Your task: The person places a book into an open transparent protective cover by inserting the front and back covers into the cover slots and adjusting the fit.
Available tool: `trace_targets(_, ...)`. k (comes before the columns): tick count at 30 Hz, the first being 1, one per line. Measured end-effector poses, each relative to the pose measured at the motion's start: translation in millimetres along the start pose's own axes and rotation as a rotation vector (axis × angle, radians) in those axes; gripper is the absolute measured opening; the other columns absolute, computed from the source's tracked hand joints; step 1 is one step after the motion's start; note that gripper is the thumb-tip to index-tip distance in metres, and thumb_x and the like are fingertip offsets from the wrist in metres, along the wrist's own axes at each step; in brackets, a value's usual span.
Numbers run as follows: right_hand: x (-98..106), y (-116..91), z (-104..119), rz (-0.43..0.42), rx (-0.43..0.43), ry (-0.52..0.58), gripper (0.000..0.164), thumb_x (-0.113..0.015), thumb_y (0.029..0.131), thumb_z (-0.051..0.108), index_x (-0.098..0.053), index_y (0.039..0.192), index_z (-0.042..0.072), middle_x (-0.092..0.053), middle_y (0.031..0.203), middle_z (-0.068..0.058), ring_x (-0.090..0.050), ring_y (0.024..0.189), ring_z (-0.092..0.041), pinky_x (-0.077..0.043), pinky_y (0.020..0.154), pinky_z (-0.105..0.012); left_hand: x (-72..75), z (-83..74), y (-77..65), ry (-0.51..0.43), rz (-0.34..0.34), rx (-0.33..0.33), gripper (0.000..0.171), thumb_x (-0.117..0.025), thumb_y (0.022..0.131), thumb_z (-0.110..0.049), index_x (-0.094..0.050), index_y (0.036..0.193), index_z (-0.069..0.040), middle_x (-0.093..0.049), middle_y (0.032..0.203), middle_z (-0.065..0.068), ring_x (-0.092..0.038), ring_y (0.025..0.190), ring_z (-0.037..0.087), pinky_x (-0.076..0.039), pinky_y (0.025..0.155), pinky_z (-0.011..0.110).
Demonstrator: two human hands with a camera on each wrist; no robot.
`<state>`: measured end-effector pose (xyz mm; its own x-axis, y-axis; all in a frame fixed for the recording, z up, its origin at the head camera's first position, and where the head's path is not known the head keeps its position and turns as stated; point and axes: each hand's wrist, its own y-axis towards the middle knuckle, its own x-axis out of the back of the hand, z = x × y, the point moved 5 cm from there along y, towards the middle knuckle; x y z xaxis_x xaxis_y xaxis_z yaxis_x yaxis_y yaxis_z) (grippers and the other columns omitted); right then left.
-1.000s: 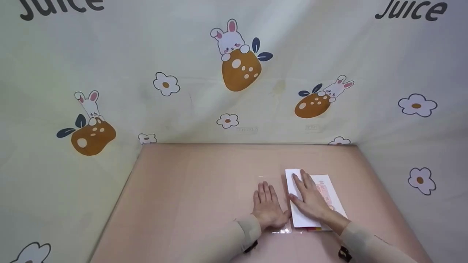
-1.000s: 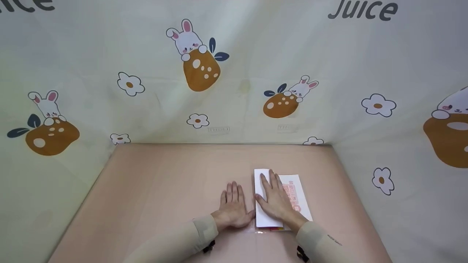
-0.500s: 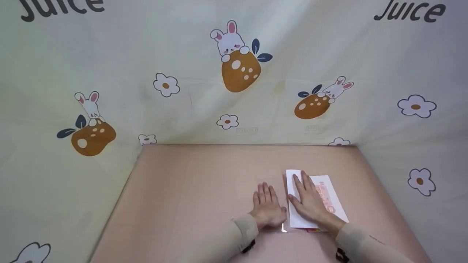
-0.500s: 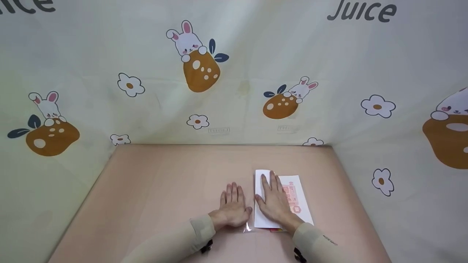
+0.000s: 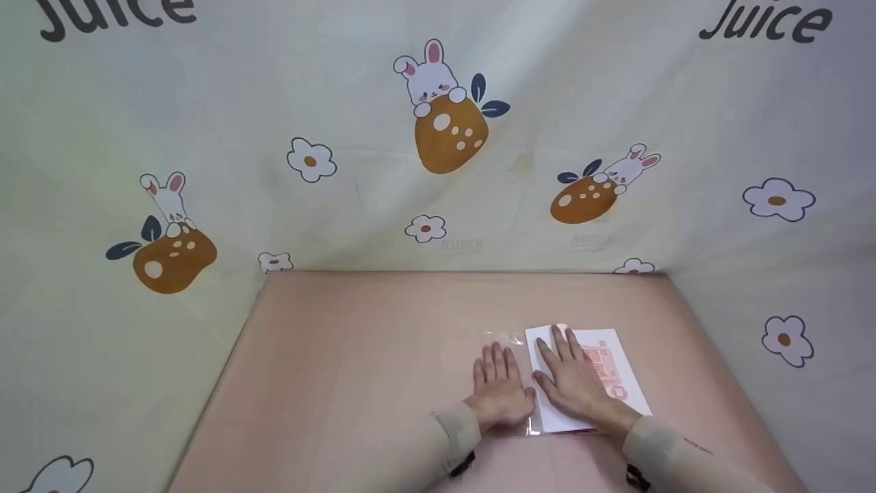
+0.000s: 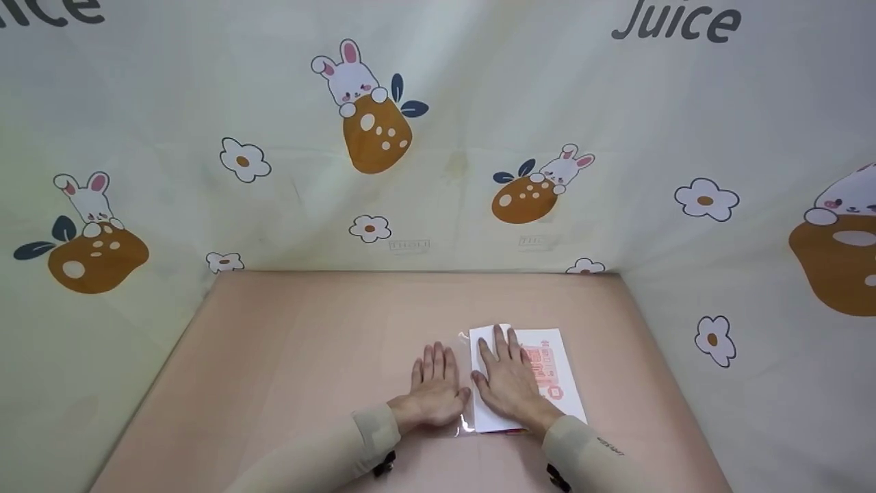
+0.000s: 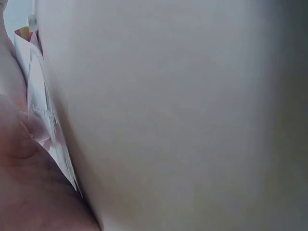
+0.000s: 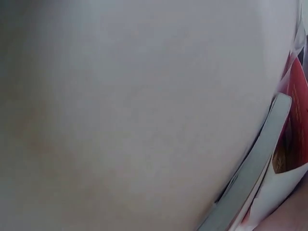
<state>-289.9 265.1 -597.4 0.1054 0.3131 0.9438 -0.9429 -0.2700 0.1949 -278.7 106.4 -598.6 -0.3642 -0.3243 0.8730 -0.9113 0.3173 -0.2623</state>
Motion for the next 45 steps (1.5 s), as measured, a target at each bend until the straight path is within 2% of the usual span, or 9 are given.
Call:
trace_targets(6,-1,0,3,0.047,0.031,-0.024,0.063,-0.063,0.11,0.031,-0.053,0.162,-0.003,-0.035,0.177,-0.036,-0.025,0.166,-0.067,-0.035,0.128,-0.081,0.4,0.0,-0.3,-0.004,-0.005,-0.001,0.085,-0.042,0.114,-0.05,-0.014,0.18,-0.004,-0.001,0.191,0.022,0.0,0.179,0.04,-0.006,0.146,0.058)
trace_targets(13,0,-1,1,0.048,0.06,-0.025,0.062,-0.064,0.108,0.027,-0.055,0.16,-0.005,-0.038,0.175,-0.037,-0.026,0.165,-0.068,-0.035,0.127,-0.082,0.3,0.5,2.7,-0.04,0.0,0.009,0.084,-0.041,0.113,-0.05,-0.015,0.18,-0.005,-0.001,0.191,0.021,0.002,0.18,0.039,-0.005,0.145,0.058)
trace_targets(22,1,-2,5,0.061,0.076,-0.019,0.061,-0.062,0.109,0.027,-0.055,0.16,-0.005,-0.038,0.176,-0.037,-0.024,0.165,-0.069,-0.035,0.126,-0.083,-1.4,2.0,1.2,-0.033,0.032,0.005,0.085,-0.042,0.112,-0.05,-0.014,0.18,-0.007,0.004,0.191,0.021,0.006,0.179,0.04,-0.003,0.145,0.059)
trace_targets(26,1,-2,6,0.07,0.1,-0.025,0.06,-0.06,0.11,0.027,-0.055,0.16,-0.006,-0.039,0.176,-0.036,-0.023,0.165,-0.069,-0.031,0.13,-0.08,-0.6,1.9,-0.7,-0.017,0.04,-0.003,0.09,-0.045,0.111,-0.056,-0.014,0.18,-0.007,0.005,0.19,0.022,0.007,0.179,0.041,-0.003,0.145,0.059)
trace_targets(30,2,-5,5,0.108,0.125,-0.044,0.06,-0.058,0.111,0.027,-0.053,0.162,-0.005,-0.039,0.177,-0.034,-0.025,0.167,-0.065,-0.03,0.132,-0.078,0.4,1.0,-1.4,0.005,0.035,-0.009,0.096,-0.047,0.11,-0.066,-0.015,0.181,-0.008,0.004,0.19,0.022,0.005,0.179,0.041,-0.004,0.145,0.058)
trace_targets(33,4,-9,5,0.124,0.147,-0.044,0.06,-0.057,0.112,0.026,-0.052,0.163,-0.005,-0.039,0.177,-0.033,-0.028,0.168,-0.061,-0.031,0.131,-0.079,0.6,0.3,-1.6,0.026,0.029,-0.013,0.097,-0.047,0.11,-0.067,-0.016,0.181,-0.009,0.002,0.191,0.022,0.004,0.179,0.041,-0.005,0.146,0.058)
trace_targets(40,3,-10,10,0.08,0.164,-0.049,0.058,-0.058,0.11,0.023,-0.054,0.161,-0.006,-0.041,0.175,-0.034,-0.032,0.165,-0.062,-0.034,0.127,-0.082,1.6,0.4,-3.2,0.05,0.017,-0.004,0.097,-0.049,0.109,-0.067,-0.017,0.18,-0.009,0.0,0.191,0.022,0.002,0.179,0.04,-0.006,0.146,0.058)
trace_targets(45,-3,-9,8,0.059,0.161,-0.03,0.059,-0.057,0.111,0.024,-0.053,0.162,-0.004,-0.04,0.176,-0.034,-0.029,0.167,-0.061,-0.032,0.127,-0.085,2.0,-0.2,-3.3,0.049,0.016,-0.006,0.099,-0.048,0.108,-0.068,-0.018,0.18,-0.008,0.0,0.19,0.023,0.002,0.179,0.041,-0.006,0.146,0.058)
